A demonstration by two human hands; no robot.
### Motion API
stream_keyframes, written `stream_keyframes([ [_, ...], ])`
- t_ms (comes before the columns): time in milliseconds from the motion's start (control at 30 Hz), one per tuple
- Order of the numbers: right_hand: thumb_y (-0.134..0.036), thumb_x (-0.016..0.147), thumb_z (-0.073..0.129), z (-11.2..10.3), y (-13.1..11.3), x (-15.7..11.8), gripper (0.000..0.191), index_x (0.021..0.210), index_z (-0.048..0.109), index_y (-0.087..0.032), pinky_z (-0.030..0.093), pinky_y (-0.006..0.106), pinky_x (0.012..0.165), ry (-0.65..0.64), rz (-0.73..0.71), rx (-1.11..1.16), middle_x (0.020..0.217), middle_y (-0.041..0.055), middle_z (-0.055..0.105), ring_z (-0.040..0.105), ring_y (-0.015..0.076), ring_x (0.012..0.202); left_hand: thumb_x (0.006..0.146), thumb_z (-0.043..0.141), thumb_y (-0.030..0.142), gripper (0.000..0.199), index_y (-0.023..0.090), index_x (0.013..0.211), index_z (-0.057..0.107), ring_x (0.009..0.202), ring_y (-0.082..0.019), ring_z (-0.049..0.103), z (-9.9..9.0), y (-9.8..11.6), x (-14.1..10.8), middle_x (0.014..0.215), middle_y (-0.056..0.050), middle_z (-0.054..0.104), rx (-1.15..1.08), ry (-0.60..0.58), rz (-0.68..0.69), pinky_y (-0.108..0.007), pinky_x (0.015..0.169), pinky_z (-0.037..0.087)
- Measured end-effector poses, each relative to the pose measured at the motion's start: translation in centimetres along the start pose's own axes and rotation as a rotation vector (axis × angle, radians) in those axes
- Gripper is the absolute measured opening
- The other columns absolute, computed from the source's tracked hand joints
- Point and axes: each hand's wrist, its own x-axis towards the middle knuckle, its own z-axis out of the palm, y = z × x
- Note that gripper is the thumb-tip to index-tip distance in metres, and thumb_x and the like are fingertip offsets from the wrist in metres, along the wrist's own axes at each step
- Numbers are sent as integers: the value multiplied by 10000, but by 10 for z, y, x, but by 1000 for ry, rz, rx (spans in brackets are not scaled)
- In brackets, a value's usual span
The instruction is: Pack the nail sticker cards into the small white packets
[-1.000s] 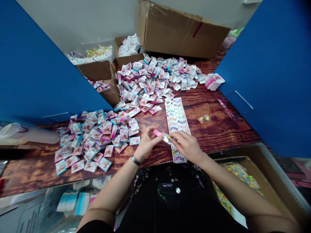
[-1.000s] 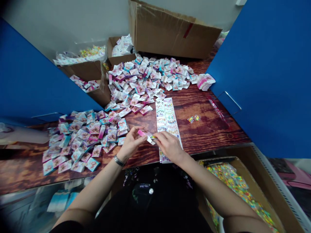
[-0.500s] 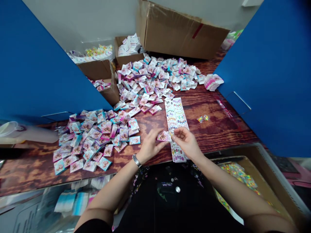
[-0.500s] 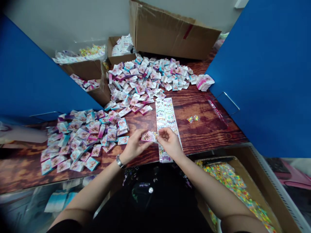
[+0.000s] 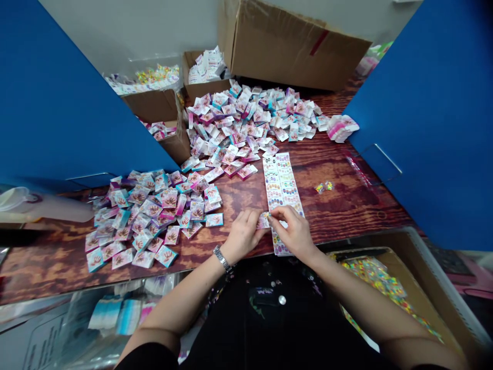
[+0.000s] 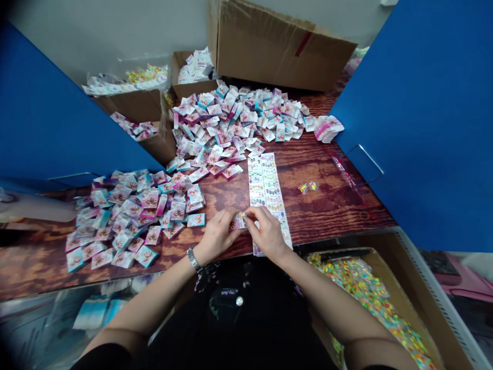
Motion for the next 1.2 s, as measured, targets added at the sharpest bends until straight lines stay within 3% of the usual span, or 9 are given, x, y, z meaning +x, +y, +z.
stream_keyframes([
  [233,-310,905,555,3,-5,0,110,993,565,-245,576,324,756,-7,147,113,913,33,674,676,182,819,877,567,235,357,175,1214,467,997,-245,579,9,3,-2,1094,-105,609,72,99,-25,-373,860,494],
  [467,-312,877,590,6,-1,2,187,1038,542,-230,583,308,729,-50,257,247,900,41,672,681,177,821,868,539,172,389,149,1247,458,1049,-253,556,11,4,-4,1134,-132,604,88,122,4,-389,906,482],
  [733,-228,920,510,5,-6,-7,159,1072,555,-243,548,362,845,-40,75,36,995,45,675,662,194,918,906,523,261,372,151,1256,464,978,-245,582,12,5,-4,1087,-124,618,111,104,-51,-376,854,494],
  [1000,-193,909,504,-9,5,-9,220,1104,592,-243,492,460,967,-92,-148,-84,1097,97,590,533,252,1160,921,541,357,450,229,1338,432,1017,-217,593,9,8,-3,1145,-86,590,-72,58,-121,-339,870,499],
  [1100,-201,916,500,-14,4,-1,181,1063,593,-252,500,449,939,-134,-157,-69,1036,77,614,558,247,1112,914,554,328,380,225,1271,478,997,-215,587,8,11,-3,1117,-81,595,-129,36,-110,-341,853,500],
  [1200,-227,903,533,-11,3,2,203,1103,559,-241,512,421,897,-106,-71,-23,1048,76,608,586,231,1025,901,556,257,338,208,1227,482,996,-218,577,9,12,-4,1104,-85,602,-169,47,-73,-352,857,494],
])
